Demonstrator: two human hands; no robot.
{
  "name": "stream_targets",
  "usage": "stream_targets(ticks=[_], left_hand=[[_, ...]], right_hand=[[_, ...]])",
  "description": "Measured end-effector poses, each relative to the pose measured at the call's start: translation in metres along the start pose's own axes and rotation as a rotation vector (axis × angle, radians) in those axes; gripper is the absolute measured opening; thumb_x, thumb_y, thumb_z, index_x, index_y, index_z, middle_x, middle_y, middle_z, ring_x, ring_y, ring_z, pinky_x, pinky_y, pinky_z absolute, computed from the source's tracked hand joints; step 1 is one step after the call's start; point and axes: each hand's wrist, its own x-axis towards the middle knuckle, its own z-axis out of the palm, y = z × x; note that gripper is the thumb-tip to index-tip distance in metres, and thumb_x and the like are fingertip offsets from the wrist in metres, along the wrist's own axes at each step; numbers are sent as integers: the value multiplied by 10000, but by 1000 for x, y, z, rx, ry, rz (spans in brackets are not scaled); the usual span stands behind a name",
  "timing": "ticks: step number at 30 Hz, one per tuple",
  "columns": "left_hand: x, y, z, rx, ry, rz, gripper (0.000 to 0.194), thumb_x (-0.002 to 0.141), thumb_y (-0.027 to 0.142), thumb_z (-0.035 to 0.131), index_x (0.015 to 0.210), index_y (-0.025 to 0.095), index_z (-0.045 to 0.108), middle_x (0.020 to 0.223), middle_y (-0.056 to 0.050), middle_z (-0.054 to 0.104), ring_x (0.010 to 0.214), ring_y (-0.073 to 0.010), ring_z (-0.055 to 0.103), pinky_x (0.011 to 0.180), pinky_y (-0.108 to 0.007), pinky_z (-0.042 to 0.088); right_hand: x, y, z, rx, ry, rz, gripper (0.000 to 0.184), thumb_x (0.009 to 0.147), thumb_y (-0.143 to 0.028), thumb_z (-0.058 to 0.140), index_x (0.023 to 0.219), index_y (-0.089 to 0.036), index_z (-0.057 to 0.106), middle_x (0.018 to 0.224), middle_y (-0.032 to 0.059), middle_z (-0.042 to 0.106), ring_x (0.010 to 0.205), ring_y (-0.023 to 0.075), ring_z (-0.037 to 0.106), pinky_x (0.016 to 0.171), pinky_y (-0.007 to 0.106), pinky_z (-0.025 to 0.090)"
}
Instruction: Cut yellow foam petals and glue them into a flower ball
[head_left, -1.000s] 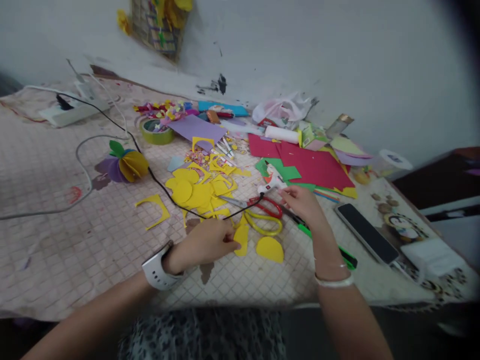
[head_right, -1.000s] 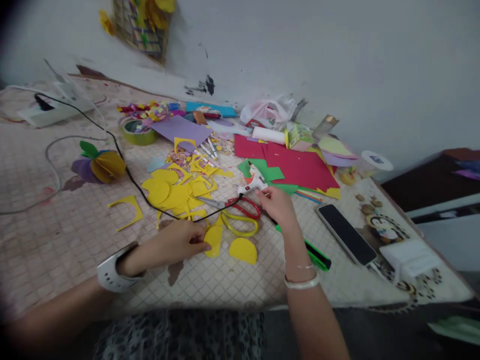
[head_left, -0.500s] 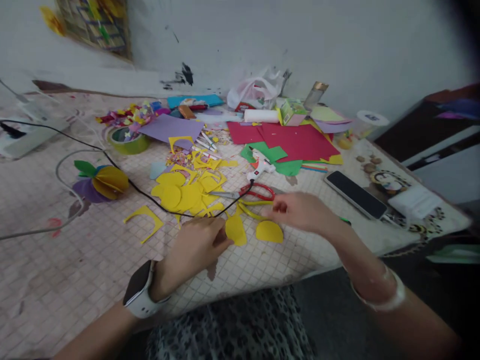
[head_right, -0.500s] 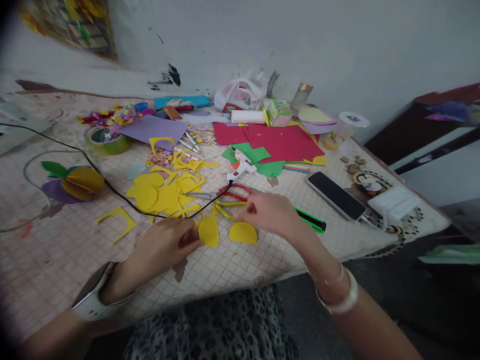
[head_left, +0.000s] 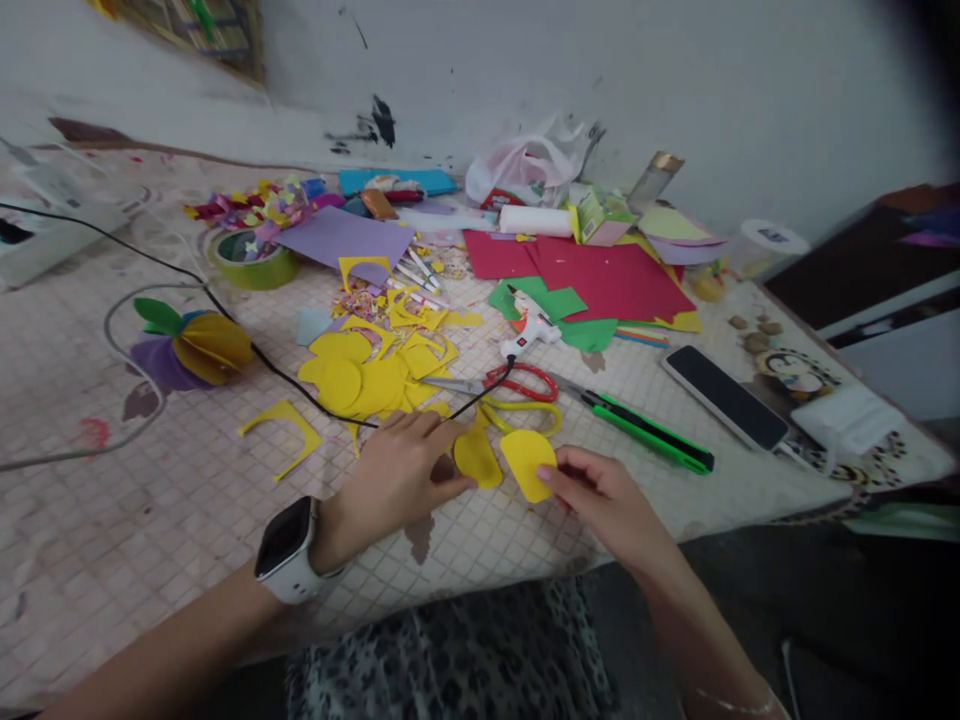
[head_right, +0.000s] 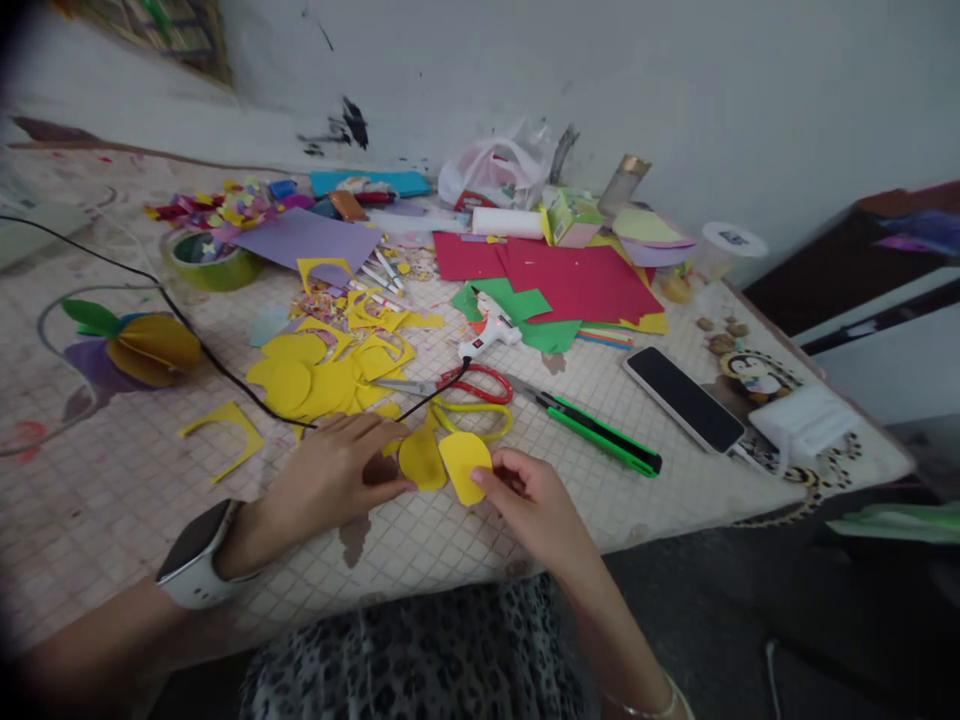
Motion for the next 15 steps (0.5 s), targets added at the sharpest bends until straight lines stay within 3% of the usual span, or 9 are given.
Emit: stream_targets(ticks=[3,7,15], left_hand=[[3,-6,0,48,-22,57,555,741,515,670,1189,209,552,1000,-75,625,927,-256,589,813,-384,423],[4,-10,2,69,-40,89,545,763,569,613,1138,176,575,993,-93,624,926,-266,587,806,-392,418],[-1,-18,7,36,-5,104,472,783,573,589,996,152,580,1009,-106,632,947,-284,577,824,-412,409]], right_hand=[[6,-1,16,-15,7,21,214,824,-372,570,690,-207,595,552,-34,573,478,131,507,438,238,355],[14,-4,35,-154,2,19,248,856,-384,532,691,-210,597,593,5,671,526,164,588,487,262,391],[18,-11,43,-524,-10,47,369,870,-400,494,548,-221,478,504,-8,598,450,147,505,441,256,300]])
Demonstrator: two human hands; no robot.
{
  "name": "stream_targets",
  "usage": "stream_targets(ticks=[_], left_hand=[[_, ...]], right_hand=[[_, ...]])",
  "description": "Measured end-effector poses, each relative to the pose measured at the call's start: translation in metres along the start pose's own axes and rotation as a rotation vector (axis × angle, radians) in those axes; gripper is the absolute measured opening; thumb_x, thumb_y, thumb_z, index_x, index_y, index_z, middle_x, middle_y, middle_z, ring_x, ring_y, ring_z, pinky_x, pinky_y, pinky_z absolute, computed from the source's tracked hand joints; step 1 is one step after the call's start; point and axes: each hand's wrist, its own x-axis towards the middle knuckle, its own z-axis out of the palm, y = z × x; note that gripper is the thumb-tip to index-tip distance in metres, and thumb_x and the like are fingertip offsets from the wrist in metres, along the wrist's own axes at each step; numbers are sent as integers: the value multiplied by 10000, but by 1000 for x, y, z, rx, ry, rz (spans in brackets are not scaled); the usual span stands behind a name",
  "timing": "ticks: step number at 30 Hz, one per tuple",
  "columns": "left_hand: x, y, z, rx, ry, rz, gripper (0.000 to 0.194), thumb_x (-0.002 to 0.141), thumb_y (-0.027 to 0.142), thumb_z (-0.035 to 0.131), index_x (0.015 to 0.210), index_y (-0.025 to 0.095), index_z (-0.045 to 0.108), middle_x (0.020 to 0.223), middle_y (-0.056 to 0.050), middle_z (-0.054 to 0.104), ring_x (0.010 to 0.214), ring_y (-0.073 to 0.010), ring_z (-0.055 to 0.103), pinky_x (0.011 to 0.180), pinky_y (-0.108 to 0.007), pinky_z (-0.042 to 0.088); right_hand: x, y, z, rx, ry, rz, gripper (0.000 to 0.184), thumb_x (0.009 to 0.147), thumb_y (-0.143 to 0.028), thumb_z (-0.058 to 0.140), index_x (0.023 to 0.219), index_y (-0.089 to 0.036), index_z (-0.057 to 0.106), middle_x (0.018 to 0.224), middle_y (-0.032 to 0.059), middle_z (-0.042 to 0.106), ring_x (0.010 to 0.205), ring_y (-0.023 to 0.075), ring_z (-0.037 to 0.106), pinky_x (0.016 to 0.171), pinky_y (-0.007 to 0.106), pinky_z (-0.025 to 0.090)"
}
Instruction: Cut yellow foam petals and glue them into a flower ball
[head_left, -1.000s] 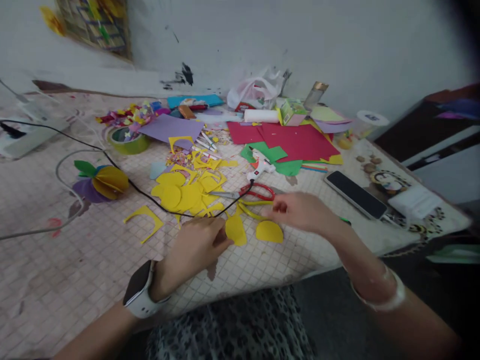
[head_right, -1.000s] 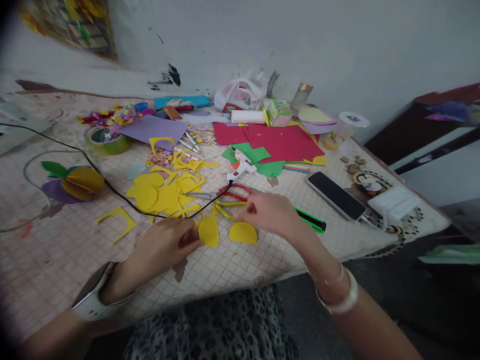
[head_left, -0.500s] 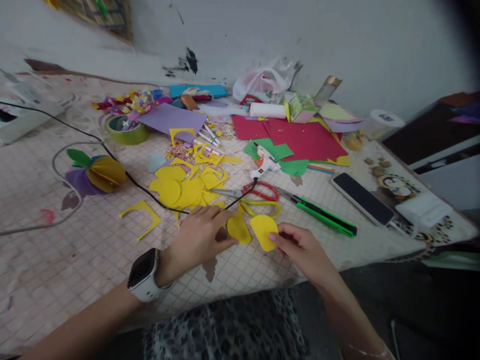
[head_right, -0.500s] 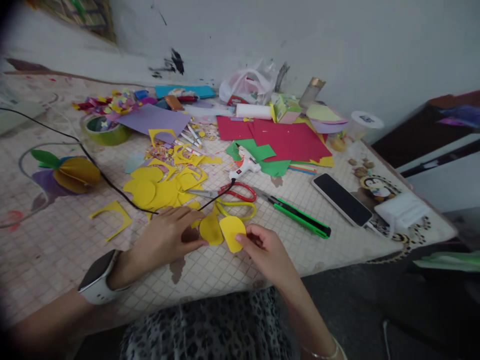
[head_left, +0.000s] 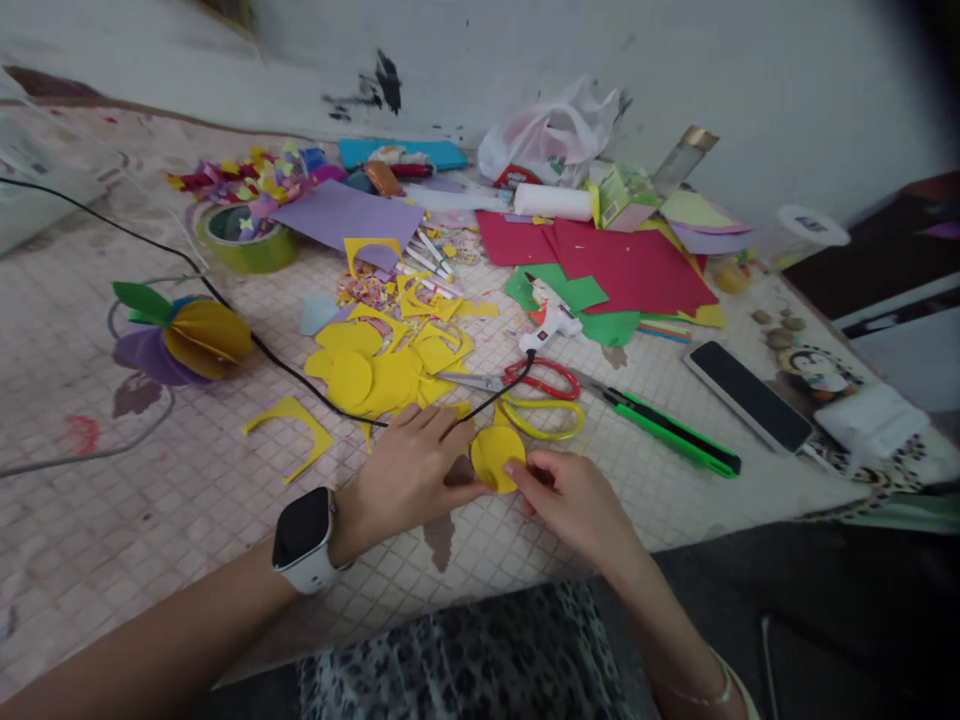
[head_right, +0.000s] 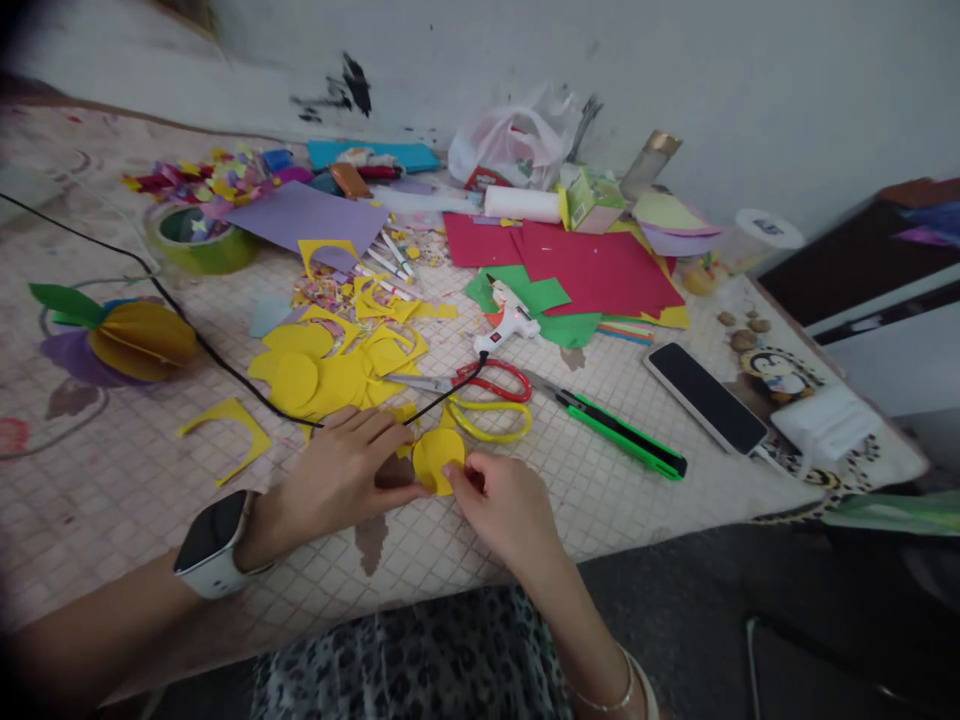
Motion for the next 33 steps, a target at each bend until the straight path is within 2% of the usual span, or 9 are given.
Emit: stream_targets(ticks=[3,8,12,15,17,24,27,29,33], left_hand=[[-2,-1,0,-43,15,-7,436,794,546,595,988,155,574,984,-94,633,921,-272,579,793,-398,408],[-3,-1,0,-82,33,-37,420,792,525,608,970,146,564,932,-85,640,875,-268,584,765,-395,401],[-3,-1,1,-89,35,-41,456,801,515,603,1076,156,550,947,-81,639,895,-264,582,764,-386,398],[-3,-1,2,-78,20,-25,472,825,503,580,1188,206,524,955,-69,636,909,-257,583,762,-380,394],[-2,0,2,-77,19,-34,469,816,500,594,1171,198,543,974,-77,636,931,-265,583,777,-388,395],[2,4,4,-96,25,-44,375,803,449,624,1037,159,589,971,-88,643,952,-277,584,793,-398,403],[2,4,4,-83,27,-40,307,813,438,611,959,169,593,900,-70,642,886,-260,590,766,-386,400],[2,4,5,-67,35,-34,326,813,473,603,939,172,593,871,-64,640,850,-253,589,756,-382,397],[2,4,4,-65,29,-31,353,809,519,591,859,169,586,854,-64,638,830,-247,589,747,-379,396]], right_hand=[[1,3,-1,39,-17,-35,299,855,-370,515,598,-219,495,530,-19,558,472,141,487,442,251,302],[-4,9,-6,405,-31,-42,162,844,-371,543,787,-219,537,644,-28,537,556,143,509,476,247,388],[-9,10,-9,314,244,-55,118,810,-285,575,748,-231,492,672,-30,528,569,141,496,518,264,413],[-9,9,-4,91,455,-188,128,758,-169,581,727,-235,475,665,-31,503,601,154,481,567,281,416],[-7,6,2,0,503,-282,150,735,-112,568,738,-232,479,682,-21,509,635,164,488,589,286,420],[-14,-1,26,-4,399,-444,192,756,-50,548,828,-226,521,773,14,567,745,194,541,657,322,459],[-21,2,22,53,317,-432,184,776,-63,551,840,-236,553,792,17,591,767,200,562,671,337,473],[-25,5,10,125,424,-378,171,788,-80,559,838,-244,560,770,6,575,723,189,553,639,325,464],[-24,2,-18,190,921,-364,161,783,-96,609,817,-249,573,763,2,524,705,188,516,655,340,433]])
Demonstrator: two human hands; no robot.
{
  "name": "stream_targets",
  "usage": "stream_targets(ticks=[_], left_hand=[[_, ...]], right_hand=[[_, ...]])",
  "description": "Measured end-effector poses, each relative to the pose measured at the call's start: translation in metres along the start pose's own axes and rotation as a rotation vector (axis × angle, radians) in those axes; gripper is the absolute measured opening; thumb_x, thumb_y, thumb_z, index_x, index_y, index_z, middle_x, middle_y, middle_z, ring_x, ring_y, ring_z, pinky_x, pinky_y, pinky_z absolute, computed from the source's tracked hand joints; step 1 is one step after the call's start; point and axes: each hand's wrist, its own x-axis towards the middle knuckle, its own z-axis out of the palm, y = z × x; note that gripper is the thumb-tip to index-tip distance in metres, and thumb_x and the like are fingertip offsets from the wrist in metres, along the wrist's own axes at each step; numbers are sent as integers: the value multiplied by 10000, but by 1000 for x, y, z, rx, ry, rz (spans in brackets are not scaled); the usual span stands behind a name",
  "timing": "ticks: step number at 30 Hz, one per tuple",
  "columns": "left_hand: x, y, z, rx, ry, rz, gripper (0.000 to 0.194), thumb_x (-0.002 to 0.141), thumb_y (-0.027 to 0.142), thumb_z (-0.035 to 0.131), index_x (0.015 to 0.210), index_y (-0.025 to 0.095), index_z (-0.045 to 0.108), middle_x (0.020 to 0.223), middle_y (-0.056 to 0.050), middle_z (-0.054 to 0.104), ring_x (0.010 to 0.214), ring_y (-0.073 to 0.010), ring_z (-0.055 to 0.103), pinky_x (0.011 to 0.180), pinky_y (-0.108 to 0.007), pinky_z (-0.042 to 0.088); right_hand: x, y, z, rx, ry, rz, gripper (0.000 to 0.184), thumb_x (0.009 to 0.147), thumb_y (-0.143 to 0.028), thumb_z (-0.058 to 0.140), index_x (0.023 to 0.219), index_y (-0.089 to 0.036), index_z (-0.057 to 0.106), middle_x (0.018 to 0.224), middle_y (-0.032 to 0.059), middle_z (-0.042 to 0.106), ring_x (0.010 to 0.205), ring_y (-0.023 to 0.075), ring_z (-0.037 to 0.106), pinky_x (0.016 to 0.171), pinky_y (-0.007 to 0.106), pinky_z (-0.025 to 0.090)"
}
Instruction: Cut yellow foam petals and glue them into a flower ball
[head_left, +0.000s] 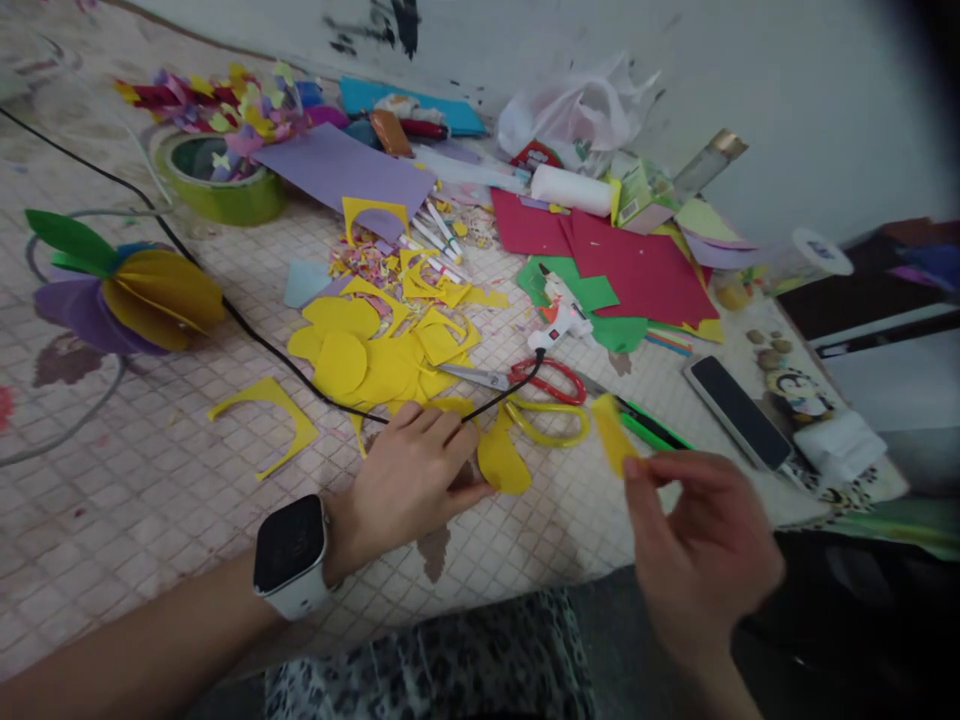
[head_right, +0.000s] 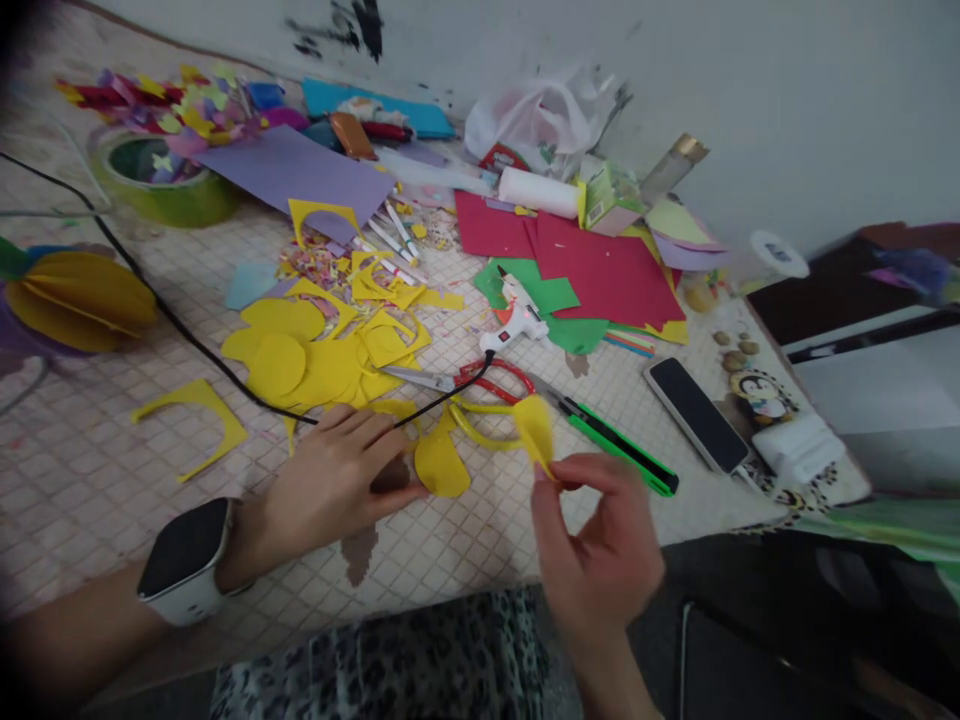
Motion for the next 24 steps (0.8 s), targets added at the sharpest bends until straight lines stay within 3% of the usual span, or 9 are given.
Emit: stream_targets(ticks=[2,5,7,14,19,24], left_hand=[[0,0,-1,-6,0,-6,348,810,516,591,819,169,576,844,-63,633,830,-249,589,743,-381,395],[0,0,-1,3,10,-21,337,793,502,620,804,170,565,820,-57,628,824,-253,585,746,-385,392],[0,0,-2,3,11,-26,338,776,497,643,806,171,560,822,-56,628,824,-255,582,747,-386,390],[-1,-1,-1,-23,0,-22,317,796,482,625,814,172,555,815,-57,629,823,-252,576,742,-383,383],[-2,-4,-3,-89,1,-9,354,776,518,629,771,172,553,797,-44,621,780,-230,566,727,-371,375],[-4,-7,-4,-170,73,-16,289,848,436,566,742,167,552,753,-33,607,728,-198,547,714,-355,369]], right_hand=[[4,0,4,-41,-14,-109,173,779,-89,614,813,-253,570,773,5,533,750,203,529,712,369,436],[-6,5,23,-98,-343,-161,174,781,-77,584,812,-245,556,779,16,572,778,219,542,710,381,440],[-16,9,35,-118,-455,-142,170,774,-74,577,789,-237,535,743,13,579,740,218,539,667,369,437],[-23,10,38,-123,-576,-119,92,800,-147,635,833,-205,572,764,32,610,759,219,540,692,376,443],[-21,14,37,-166,-593,-80,227,754,-203,697,952,-161,594,891,88,604,866,260,551,738,424,474],[-15,19,34,-93,-561,-123,31,816,-163,623,848,-163,621,778,58,615,762,214,570,686,371,477]])
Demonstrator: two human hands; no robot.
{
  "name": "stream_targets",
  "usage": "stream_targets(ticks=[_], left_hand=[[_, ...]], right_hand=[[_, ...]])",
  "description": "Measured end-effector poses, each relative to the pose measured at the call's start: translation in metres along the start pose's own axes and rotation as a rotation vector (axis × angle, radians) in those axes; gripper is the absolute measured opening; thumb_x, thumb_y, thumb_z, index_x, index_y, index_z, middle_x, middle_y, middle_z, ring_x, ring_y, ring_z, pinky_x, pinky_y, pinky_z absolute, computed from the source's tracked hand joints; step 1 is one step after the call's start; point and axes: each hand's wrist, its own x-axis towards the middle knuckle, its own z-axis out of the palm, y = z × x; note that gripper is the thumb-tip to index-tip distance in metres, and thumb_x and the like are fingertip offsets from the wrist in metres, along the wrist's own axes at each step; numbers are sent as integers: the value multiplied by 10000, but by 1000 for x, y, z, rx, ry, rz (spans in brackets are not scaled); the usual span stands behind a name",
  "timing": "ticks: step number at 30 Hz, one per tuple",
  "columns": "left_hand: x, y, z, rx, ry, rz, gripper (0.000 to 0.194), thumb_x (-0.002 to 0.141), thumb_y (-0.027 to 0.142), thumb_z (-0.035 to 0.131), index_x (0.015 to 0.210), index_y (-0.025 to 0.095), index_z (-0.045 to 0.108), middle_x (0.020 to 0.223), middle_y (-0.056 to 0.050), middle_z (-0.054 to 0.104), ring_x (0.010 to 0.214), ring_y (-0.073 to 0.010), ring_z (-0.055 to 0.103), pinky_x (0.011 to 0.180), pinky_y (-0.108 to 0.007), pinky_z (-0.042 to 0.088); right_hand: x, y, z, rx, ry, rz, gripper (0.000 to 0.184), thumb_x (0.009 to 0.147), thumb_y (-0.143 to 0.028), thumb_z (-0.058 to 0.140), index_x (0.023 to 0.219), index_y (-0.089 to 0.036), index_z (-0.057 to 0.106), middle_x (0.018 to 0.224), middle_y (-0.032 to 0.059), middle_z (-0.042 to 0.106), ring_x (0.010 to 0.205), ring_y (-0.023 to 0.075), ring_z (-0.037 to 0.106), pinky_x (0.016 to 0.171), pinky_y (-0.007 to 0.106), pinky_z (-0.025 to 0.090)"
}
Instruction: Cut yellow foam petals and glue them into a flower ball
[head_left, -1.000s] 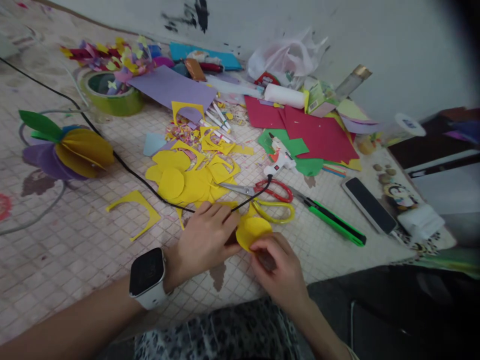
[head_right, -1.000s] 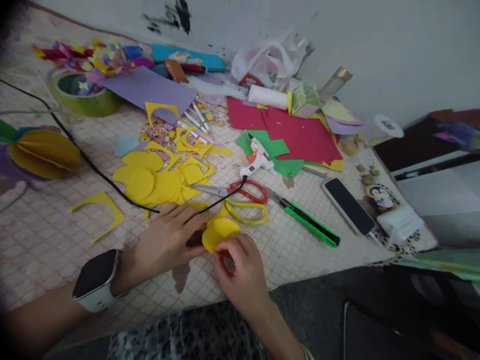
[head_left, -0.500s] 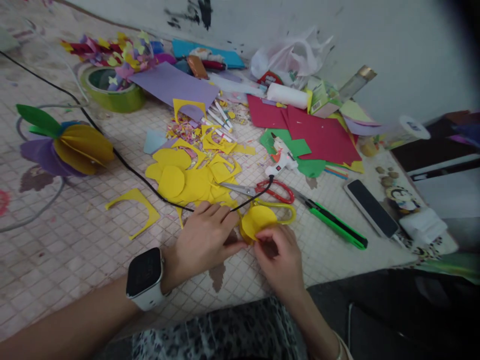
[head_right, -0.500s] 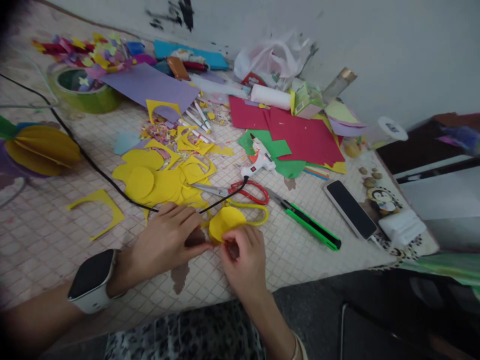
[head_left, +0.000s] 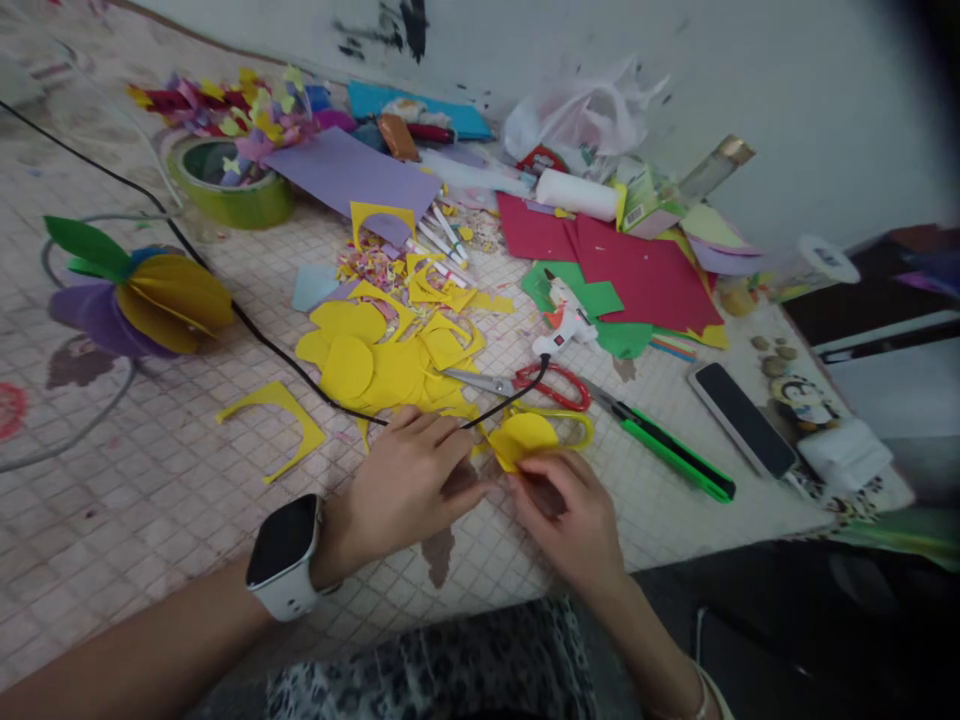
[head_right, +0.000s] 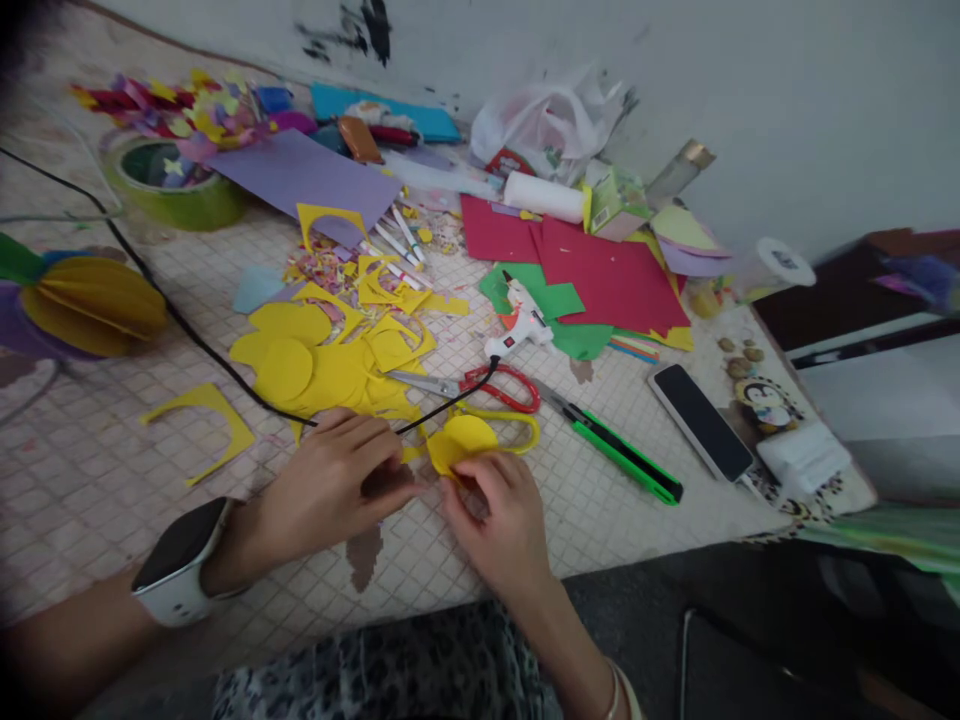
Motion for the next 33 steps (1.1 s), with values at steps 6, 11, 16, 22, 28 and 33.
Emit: stream_targets(ticks=[6,11,16,22,28,33], left_hand=[[1,6,-6,-254,102,-68,223,877,329,553,740,157,594,700,-9,601,702,-157,544,705,-321,363],[0,14,-10,-608,35,-216,253,859,373,576,733,155,602,644,16,580,614,-110,517,589,-240,377],[-3,16,-9,-986,-6,-348,289,839,370,598,668,146,536,593,39,505,532,-69,434,479,-185,336],[-5,14,-9,-1242,-81,-364,293,842,380,592,679,149,514,652,21,531,564,-71,457,494,-187,356],[-6,13,-8,-1254,-80,-345,289,843,367,599,676,152,501,651,32,512,564,-64,440,496,-186,339],[-4,14,-10,-1270,-49,-324,297,834,313,610,628,146,476,602,58,440,545,-53,379,474,-174,299]], right_hand=[[4,-8,-14,212,105,94,68,857,-152,589,846,-210,624,798,10,621,762,150,576,690,280,466],[6,-31,-8,470,65,152,108,862,-163,588,848,-259,636,798,-36,639,760,123,579,696,232,465],[8,-40,2,712,-37,279,113,878,-231,583,828,-273,674,748,-42,655,700,118,581,638,204,466],[4,-32,7,978,-106,354,96,864,-282,623,888,-324,706,760,-43,675,715,123,588,649,204,474],[5,-31,8,1053,-137,362,75,826,-288,675,876,-314,725,814,-30,692,788,140,609,718,230,485],[6,-33,7,1106,-173,378,128,773,-267,733,893,-306,710,781,-45,667,744,118,574,686,204,465]])
